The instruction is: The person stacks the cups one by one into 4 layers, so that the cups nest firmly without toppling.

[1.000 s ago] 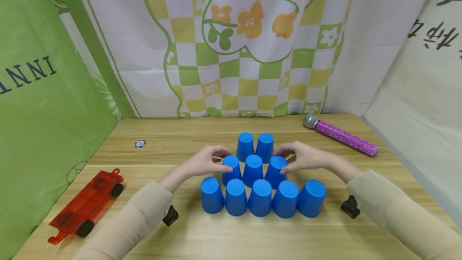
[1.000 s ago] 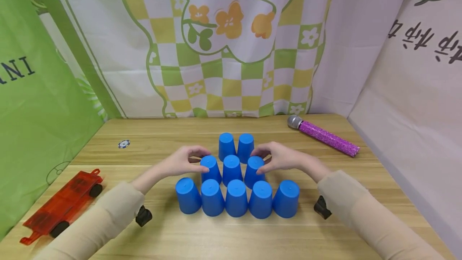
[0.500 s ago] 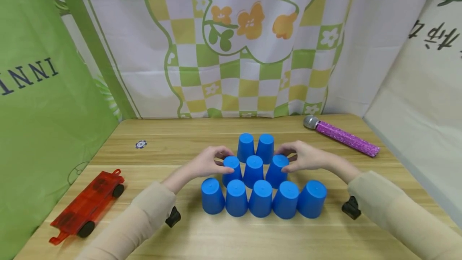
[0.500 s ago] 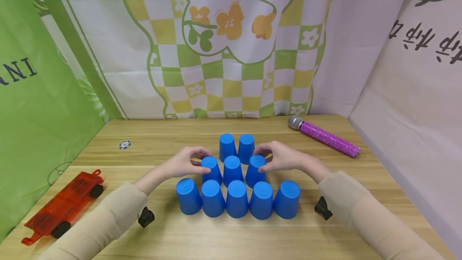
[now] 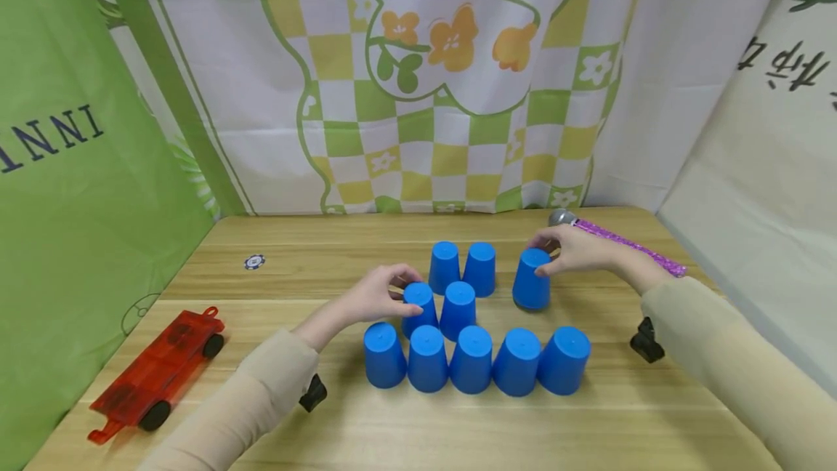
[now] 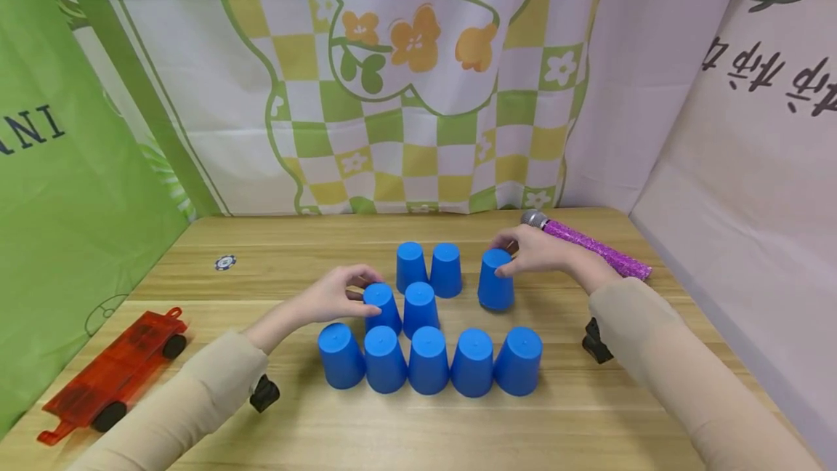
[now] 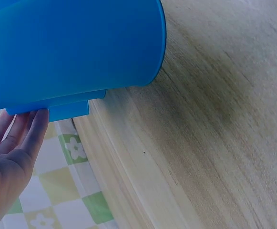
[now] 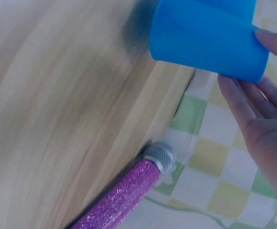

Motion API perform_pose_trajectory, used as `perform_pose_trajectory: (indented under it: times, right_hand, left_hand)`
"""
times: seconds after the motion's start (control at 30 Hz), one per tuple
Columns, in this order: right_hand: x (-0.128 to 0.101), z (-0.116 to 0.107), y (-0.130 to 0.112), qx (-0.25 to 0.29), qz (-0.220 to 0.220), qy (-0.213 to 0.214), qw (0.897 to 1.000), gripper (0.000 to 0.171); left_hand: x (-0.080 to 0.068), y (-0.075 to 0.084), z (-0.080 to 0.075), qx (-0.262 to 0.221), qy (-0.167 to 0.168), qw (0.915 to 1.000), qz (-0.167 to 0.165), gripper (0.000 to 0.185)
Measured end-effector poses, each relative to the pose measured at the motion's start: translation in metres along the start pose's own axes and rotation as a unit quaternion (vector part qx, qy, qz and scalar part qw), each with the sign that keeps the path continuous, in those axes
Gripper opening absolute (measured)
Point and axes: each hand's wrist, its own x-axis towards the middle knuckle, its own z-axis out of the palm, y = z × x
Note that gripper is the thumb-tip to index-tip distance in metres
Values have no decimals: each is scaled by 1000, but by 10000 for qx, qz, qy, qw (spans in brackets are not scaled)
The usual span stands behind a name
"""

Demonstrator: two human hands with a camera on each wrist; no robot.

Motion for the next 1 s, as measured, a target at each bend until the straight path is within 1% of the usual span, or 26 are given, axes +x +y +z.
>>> perform_pose_trajectory:
  times: [0.17, 0.5, 0.63, 0.73, 1.0]
  right_hand:
    - [9, -7, 4, -147, 305, 80, 9994, 48]
    - [19, -4, 7, -145, 354, 170, 9991, 47]
    - [22, -1, 9, -125, 350, 170, 9992, 47]
    - [24, 1, 10, -81, 296, 142, 9994, 47]
    - [29, 6, 8, -49, 206, 74, 9997, 45]
  left_hand:
    - [0, -2, 0, 2, -14, 10000, 28, 40]
    - [-1, -1, -4, 151, 8, 9998, 100, 39]
    - [-1, -1, -11, 188, 45, 9998, 6, 40]
    - [0, -2, -19, 169, 133, 9997, -100, 41]
    - [10, -10, -40, 276, 516, 9972, -464, 43]
